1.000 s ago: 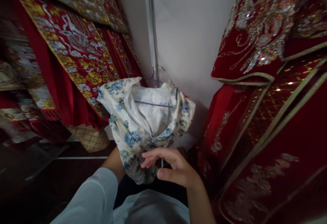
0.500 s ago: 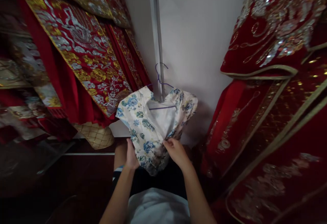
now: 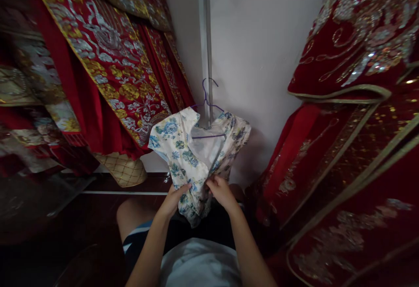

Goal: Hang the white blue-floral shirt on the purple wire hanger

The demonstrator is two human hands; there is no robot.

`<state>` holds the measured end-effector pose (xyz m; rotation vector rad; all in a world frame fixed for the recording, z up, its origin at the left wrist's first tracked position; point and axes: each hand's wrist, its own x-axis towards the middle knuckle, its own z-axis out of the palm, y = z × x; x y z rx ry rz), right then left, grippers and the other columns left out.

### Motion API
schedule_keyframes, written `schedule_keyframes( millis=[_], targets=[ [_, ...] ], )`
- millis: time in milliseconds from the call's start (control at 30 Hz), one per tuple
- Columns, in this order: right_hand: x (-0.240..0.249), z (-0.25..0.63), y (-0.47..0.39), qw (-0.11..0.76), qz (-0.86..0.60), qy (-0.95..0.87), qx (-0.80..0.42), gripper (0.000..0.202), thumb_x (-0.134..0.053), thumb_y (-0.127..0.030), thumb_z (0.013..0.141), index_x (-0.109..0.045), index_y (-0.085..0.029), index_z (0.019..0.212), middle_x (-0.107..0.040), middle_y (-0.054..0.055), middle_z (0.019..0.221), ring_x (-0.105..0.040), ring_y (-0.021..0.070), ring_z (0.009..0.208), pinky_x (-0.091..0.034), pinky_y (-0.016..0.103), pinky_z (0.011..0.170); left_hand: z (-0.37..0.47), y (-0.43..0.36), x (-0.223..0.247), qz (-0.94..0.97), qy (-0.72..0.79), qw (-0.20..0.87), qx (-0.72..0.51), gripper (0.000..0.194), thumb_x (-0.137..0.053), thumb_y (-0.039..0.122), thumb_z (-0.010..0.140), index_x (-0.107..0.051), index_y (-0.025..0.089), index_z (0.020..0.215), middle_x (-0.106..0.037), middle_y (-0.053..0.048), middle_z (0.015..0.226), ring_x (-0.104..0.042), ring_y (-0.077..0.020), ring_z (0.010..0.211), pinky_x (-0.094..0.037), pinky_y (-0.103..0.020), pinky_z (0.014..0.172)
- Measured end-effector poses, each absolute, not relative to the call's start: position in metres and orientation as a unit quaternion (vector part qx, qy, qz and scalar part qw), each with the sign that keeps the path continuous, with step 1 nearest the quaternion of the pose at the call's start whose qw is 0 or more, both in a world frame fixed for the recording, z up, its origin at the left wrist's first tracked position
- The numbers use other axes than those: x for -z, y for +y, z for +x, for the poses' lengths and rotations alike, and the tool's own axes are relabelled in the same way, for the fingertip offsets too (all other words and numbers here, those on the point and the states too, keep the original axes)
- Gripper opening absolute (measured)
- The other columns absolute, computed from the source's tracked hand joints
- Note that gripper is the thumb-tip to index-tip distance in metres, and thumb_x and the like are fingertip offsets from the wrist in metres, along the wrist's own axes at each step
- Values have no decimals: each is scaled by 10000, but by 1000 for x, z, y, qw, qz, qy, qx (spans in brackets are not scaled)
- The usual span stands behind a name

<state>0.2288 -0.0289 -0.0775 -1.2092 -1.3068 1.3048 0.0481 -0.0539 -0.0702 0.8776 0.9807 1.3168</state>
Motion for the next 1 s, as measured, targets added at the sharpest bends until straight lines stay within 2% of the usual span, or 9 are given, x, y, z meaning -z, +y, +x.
schedule_keyframes(
  millis=[100, 200, 467, 533, 600, 733, 833, 933, 1000],
  targets=[
    [75, 220, -33, 437, -477, -515, -562, 242, -593, -418, 736, -594, -182, 787, -627, -8, 645, -526, 114, 477, -323, 213, 411, 44, -55, 71, 369, 425, 601, -568, 612, -879, 358, 581, -700, 129, 1120, -736, -105, 1113, -679, -275, 1048, -502, -370, 976],
    [70, 210, -39, 438, -453, -476, -614, 282, -591, -464, 741, -570, -183, 733, -601, -10, 597, -481, 94, 441, -282, 205, 402, 44, -58, 71, 346, 429, 610, -569, 630, -887, 364, 556, -699, 130, 1110, -740, -107, 1099, -682, -289, 1043, -509, -387, 966],
    [52, 213, -49, 439, -441, -433, -652, 364, -681, -509, 622, -524, -181, 626, -490, -47, 494, -362, 55, 406, -187, 198, 409, 34, -48, 68, 371, 436, 581, -578, 538, -849, 355, 581, -705, 119, 1043, -745, -114, 1045, -678, -300, 1021, -500, -403, 956],
    [50, 218, -50, 459, -450, -424, -638, 364, -696, -502, 601, -559, -170, 655, -486, -52, 502, -347, 50, 414, -170, 197, 419, 23, -38, 71, 401, 462, 508, -607, 457, -814, 362, 612, -708, 124, 987, -744, -105, 989, -669, -293, 994, -498, -403, 938],
    [50, 221, -50, 471, -464, -421, -622, 351, -699, -485, 590, -586, -162, 667, -485, -51, 502, -340, 51, 419, -164, 201, 427, 13, -30, 75, 413, 494, 390, -658, 382, -770, 361, 643, -692, 134, 941, -726, -92, 952, -654, -267, 956, -492, -389, 923],
    [50, 220, -50, 486, -482, -424, -593, 284, -670, -438, 608, -562, -175, 603, -465, -49, 477, -323, 61, 428, -170, 218, 437, 18, -36, 79, 379, 532, 171, -738, 339, -696, 328, 731, -614, 171, 1020, -642, -76, 1031, -603, -198, 946, -471, -319, 895],
    [50, 217, -49, 481, -487, -456, -569, 256, -656, -404, 633, -549, -181, 564, -481, -36, 484, -345, 73, 450, -206, 226, 451, 45, -50, 79, 498, 513, 210, -667, 260, -672, 295, 787, -606, 189, 1015, -629, -57, 981, -594, -184, 926, -456, -285, 867],
    [50, 212, -50, 474, -473, -489, -558, 240, -640, -398, 651, -560, -189, 563, -489, -32, 481, -364, 87, 458, -239, 234, 458, 72, -57, 78, 604, 467, 297, -573, 321, -670, 226, 766, -590, 188, 1075, -648, -52, 965, -606, -192, 902, -453, -281, 834],
    [51, 207, -52, 466, -464, -498, -566, 231, -626, -398, 657, -564, -193, 571, -483, -37, 467, -369, 91, 448, -256, 238, 460, 81, -57, 77, 622, 462, 301, -556, 238, -624, 190, 772, -593, 184, 1009, -641, -33, 895, -597, -185, 841, -446, -272, 789]
  ],
)
